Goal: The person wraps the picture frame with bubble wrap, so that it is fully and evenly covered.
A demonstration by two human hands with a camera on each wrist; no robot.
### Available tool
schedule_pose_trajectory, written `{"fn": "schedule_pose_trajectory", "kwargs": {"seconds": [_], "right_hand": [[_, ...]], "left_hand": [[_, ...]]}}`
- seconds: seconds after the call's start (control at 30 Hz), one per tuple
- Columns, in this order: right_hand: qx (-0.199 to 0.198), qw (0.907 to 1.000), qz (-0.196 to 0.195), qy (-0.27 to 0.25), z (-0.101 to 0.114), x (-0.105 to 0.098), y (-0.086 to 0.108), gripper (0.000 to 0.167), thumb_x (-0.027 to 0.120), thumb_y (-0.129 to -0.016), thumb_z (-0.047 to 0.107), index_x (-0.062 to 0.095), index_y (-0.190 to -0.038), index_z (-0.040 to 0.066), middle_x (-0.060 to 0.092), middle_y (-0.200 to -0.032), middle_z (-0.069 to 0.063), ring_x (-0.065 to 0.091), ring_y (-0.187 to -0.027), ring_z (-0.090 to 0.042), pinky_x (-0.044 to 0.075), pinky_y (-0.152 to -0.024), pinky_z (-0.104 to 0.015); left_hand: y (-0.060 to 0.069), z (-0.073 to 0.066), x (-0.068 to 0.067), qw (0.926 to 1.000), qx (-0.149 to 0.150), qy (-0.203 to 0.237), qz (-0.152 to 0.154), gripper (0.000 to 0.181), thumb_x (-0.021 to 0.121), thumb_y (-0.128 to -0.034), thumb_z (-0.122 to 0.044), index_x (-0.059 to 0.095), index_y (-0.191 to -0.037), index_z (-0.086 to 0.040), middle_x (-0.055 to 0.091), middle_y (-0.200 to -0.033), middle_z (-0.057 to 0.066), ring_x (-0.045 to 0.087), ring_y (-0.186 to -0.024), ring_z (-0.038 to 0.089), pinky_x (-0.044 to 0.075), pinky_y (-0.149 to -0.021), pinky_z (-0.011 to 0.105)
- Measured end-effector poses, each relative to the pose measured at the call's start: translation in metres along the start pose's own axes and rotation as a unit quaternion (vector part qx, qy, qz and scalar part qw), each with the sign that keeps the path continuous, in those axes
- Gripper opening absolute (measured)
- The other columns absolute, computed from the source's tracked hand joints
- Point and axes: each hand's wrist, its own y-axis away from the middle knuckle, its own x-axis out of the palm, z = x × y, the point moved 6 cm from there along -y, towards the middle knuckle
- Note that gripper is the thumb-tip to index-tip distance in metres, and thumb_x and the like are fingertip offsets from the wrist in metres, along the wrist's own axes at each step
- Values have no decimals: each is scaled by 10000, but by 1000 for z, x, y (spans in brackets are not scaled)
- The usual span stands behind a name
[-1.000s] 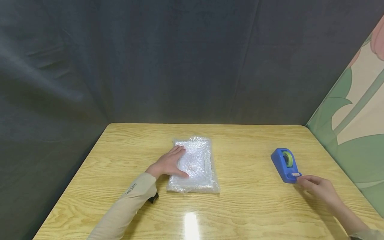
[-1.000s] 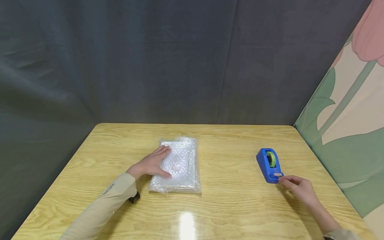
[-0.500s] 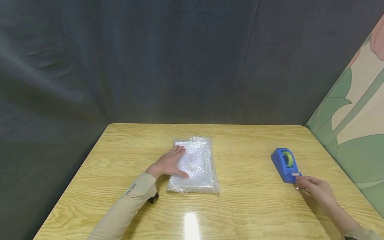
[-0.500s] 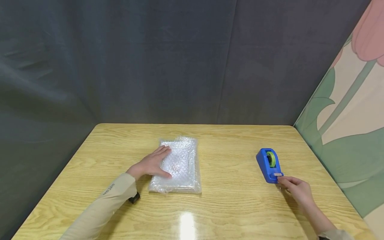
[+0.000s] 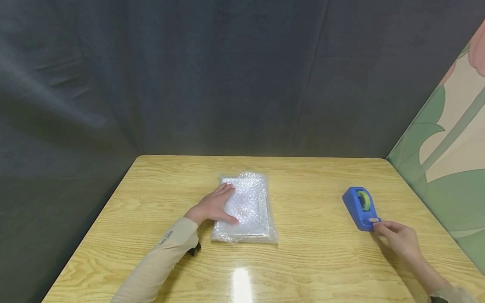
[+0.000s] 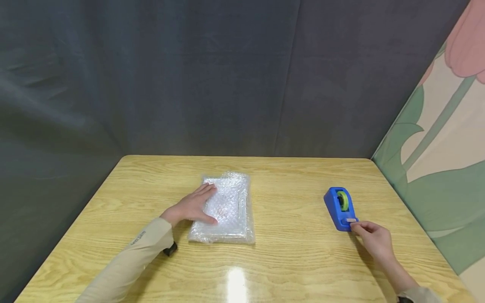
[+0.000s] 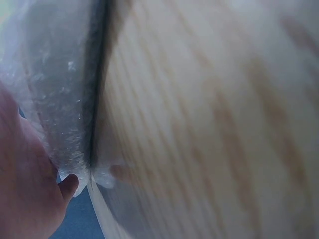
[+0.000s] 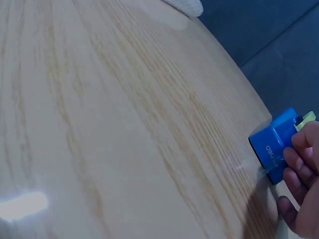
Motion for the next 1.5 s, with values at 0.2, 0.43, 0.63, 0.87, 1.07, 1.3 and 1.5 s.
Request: {"fn": "schedule_pose_trajectory", "kwargs": {"seconds": [0.2, 0.43, 0.63, 0.87, 1.07, 1.3, 1.5], "right_hand": [[-148, 9999, -39, 56, 1, 0, -1, 375, 586, -872, 350, 678, -904, -12, 620, -717, 203, 423, -721, 148, 350, -629, -170], [-590, 9976, 8, 364, 0, -4, -2, 373, 596, -873, 313, 663, -897, -53, 573, -748, 254, 423, -721, 171, 388, -600, -115], [-1007, 9943, 141, 323, 11, -12, -1, 359, 587, -882, 309, 662, -936, -37, 586, -806, 279, 450, -767, 181, 409, -606, -102], [-1371, 9898, 233, 311, 44, -12, 7, 336, 570, -895, 295, 646, -988, -19, 584, -857, 280, 467, -806, 164, 429, -624, -119], [-1890, 9797, 595, -291, 84, 8, 12, 215, 567, -902, 182, 646, -968, -7, 622, -906, 203, 532, -839, 84, 447, -683, -101], [-2527, 9578, 1038, -893, 131, 40, 14, 159, 574, -889, 101, 640, -953, -29, 607, -966, 132, 554, -897, 25, 466, -753, -108], [-2708, 9505, 1221, -911, 163, 73, 10, 206, 587, -887, 178, 656, -955, -4, 641, -963, 43, 570, -874, -65, 483, -741, -186]], "left_hand": [[-1, 1, 1, 10000, -10, -47, -6, 1154, 647, -614, -691, 128, -1459, -101, 38, -1521, 44, -6, -1387, 207, 100, -1114, 366], [0, 0, 0, 10000, 41, 73, -28, 1150, 661, -614, -677, 143, -1456, -90, 52, -1520, 55, 2, -1387, 215, 106, -1114, 378], [0, 1, 0, 10000, -8, 42, -37, 1160, 657, -607, -686, 128, -1459, -102, 39, -1521, 38, -7, -1386, 198, 100, -1113, 363], [0, 2, 1, 10000, -2, 3, -38, 1161, 650, -610, -691, 126, -1458, -96, 35, -1520, 41, -4, -1387, 202, 101, -1114, 360], [0, 1, 0, 10000, 27, 11, -20, 1156, 651, -615, -686, 129, -1458, -92, 41, -1521, 54, -1, -1387, 216, 103, -1115, 370], [-1, 1, 0, 9999, 122, 49, -87, 1141, 659, -621, -672, 152, -1454, -79, 71, -1518, 76, 27, -1387, 241, 130, -1113, 394], [-3, 5, 3, 9999, 67, 59, -49, 1158, 644, -608, -700, 132, -1459, -104, 44, -1522, 45, 0, -1388, 210, 111, -1115, 376]]}}
